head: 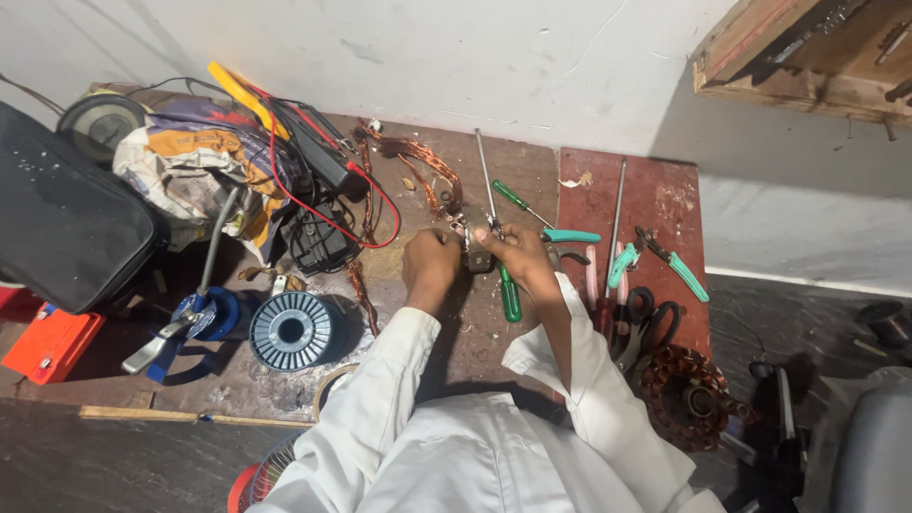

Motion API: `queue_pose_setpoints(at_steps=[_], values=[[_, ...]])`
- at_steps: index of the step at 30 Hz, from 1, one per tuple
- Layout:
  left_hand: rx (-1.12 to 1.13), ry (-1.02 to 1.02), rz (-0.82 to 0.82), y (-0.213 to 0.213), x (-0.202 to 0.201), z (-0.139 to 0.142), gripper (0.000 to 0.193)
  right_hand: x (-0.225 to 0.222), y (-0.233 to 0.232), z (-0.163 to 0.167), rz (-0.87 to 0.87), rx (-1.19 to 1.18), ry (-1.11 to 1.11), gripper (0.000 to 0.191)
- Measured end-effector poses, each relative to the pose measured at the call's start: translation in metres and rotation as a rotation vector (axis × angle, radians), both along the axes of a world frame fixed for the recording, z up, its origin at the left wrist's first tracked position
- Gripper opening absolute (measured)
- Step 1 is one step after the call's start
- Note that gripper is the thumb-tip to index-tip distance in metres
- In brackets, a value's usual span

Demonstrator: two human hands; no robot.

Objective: The person uses pliers to pull and cut copper wire from a motor stator held in a bench vise. The person repeatedly grips, twists, and snips the wire, accumulating loose copper strands on the workbench.

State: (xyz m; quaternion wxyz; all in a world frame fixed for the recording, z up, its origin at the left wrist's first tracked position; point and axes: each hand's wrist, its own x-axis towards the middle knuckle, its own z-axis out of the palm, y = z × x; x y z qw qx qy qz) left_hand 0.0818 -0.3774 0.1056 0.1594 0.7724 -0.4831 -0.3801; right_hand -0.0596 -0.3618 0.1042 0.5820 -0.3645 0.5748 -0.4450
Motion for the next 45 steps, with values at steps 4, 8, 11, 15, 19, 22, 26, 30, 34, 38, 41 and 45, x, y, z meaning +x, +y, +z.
queue_pose_setpoints(at_steps=[4,8,11,15,19,22,26,30,34,38,41,45], values=[[0.011,-0.030,-0.114,-0.004,0.005,0.006,0.037,-0.002,-0.004,-0.002,0.025,0.003,-0.030,0.054],[-0.088,-0.104,-0.217,-0.003,0.003,0.006,0.035,-0.001,-0.006,-0.003,0.011,0.010,-0.037,0.055],[-0.085,-0.125,-0.274,-0.008,0.002,0.006,0.037,0.001,-0.006,-0.002,0.015,0.029,-0.055,0.055],[-0.064,0.030,-0.236,-0.013,0.006,0.007,0.035,0.001,-0.006,-0.001,0.023,0.031,-0.045,0.054],[0.133,0.442,0.019,-0.012,0.006,0.004,0.033,0.002,-0.004,-0.001,0.016,0.028,-0.045,0.054],[0.252,0.909,0.244,-0.014,0.005,-0.001,0.018,0.003,-0.003,-0.002,0.016,0.022,-0.041,0.054],[0.356,0.918,0.217,-0.018,0.007,-0.001,0.020,0.001,-0.001,-0.002,0.022,0.033,-0.036,0.053],[0.261,0.681,0.051,-0.007,0.013,0.000,0.032,-0.005,0.000,-0.001,0.077,0.035,-0.071,0.051],[-0.390,0.265,-0.163,0.003,0.012,0.004,0.035,-0.006,0.005,-0.001,0.084,-0.008,-0.106,0.049],[-0.062,0.323,-0.136,-0.001,0.010,0.007,0.044,-0.005,0.005,-0.001,0.082,-0.052,-0.107,0.046],[-0.014,0.218,-0.167,-0.004,0.008,0.007,0.047,-0.004,0.004,0.000,0.079,-0.039,-0.084,0.045],[0.082,0.537,0.016,-0.005,0.005,0.005,0.031,-0.003,0.004,0.001,0.078,-0.069,-0.146,0.044]])
